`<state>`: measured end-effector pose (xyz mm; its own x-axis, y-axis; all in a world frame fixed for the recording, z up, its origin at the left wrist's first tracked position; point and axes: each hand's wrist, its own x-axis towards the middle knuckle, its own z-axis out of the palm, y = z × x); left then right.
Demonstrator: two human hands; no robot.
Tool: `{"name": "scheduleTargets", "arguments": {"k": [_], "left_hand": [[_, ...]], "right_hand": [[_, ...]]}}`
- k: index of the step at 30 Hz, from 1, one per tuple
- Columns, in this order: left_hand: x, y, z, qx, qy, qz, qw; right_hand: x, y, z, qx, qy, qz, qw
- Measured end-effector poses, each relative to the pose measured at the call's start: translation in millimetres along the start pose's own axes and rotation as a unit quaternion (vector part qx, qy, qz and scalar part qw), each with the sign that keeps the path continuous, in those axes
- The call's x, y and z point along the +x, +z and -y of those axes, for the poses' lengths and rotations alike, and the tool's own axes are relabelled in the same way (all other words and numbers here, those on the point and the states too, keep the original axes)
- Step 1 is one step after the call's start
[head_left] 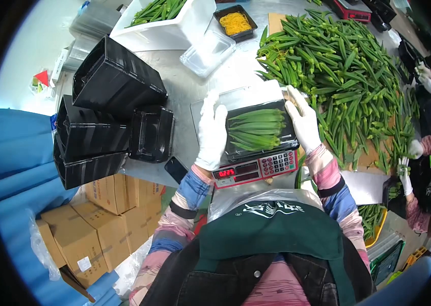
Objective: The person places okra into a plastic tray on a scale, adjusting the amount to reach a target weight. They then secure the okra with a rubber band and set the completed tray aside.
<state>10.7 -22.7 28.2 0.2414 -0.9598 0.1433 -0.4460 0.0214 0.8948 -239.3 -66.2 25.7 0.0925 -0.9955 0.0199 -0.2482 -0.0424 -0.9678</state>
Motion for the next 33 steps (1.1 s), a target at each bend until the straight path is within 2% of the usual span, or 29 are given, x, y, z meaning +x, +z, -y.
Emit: {"name": "scheduleTargets", "arguments": {"k": [1,2,3,4,5,6,8,15,18,20,22,26,29,30,31,32,33], "left_hand": [[-6,5,6,0.045,0.0,-0.003,0.999],[-14,12,20,0.088,0.014,-0.004,0.996],[-22,17,14,0.102,-0.006,-0.004,0.995],[-28,22,10,0.115,-0.026,-0.003,0.993],[-30,25,11,0.12,-0.005,-0.017,0.993],[-27,25,12,0.111,-0.007,-0.006,0.994],[-23,23,14,0.092,-0.012,0.015,0.996],[-11,29,23,0.149,0.017,0.034,0.988],[-7,28,31,0.183,0.011,0.062,0.981],[-2,29,32,0.191,0.013,0.066,0.979],[-4,28,30,0.146,0.013,0.057,0.988],[-9,19,21,0.097,-0.006,0.07,0.993],[-9,15,5,0.073,-0.051,0.053,0.995],[-11,13,9,0.055,-0.039,0.03,0.997],[-15,8,15,0.036,-0.026,0.006,0.999],[-20,4,21,0.018,-0.014,-0.019,1.0],[-31,0,24,-0.037,-0.051,-0.042,0.997]], "right_hand": [[-2,2,-15,0.054,0.031,0.002,0.998],[-4,3,-44,0.008,0.002,0.0,1.0],[-9,3,-48,-0.016,0.012,0.007,1.0],[-16,3,-46,-0.04,0.022,0.014,0.999],[-20,4,-44,0.017,0.05,0.015,0.998],[-22,3,-43,0.01,0.065,0.018,0.998],[-18,4,-49,0.019,0.059,0.018,0.998],[-17,6,-63,-0.035,0.039,0.012,0.999],[-6,0,-63,-0.006,0.08,0.056,0.995],[-7,1,-67,-0.022,0.058,0.045,0.997],[-12,5,-63,-0.005,0.029,0.027,0.999],[-29,-10,-53,0.022,0.05,0.054,0.997],[-51,-25,-50,0.079,0.129,0.033,0.988],[-59,-29,-46,0.109,0.16,0.029,0.981],[-66,-32,-49,0.071,0.133,-0.003,0.989],[-74,-39,-49,0.091,0.167,0.008,0.982],[-81,-45,-45,0.112,0.201,0.019,0.973]]}}
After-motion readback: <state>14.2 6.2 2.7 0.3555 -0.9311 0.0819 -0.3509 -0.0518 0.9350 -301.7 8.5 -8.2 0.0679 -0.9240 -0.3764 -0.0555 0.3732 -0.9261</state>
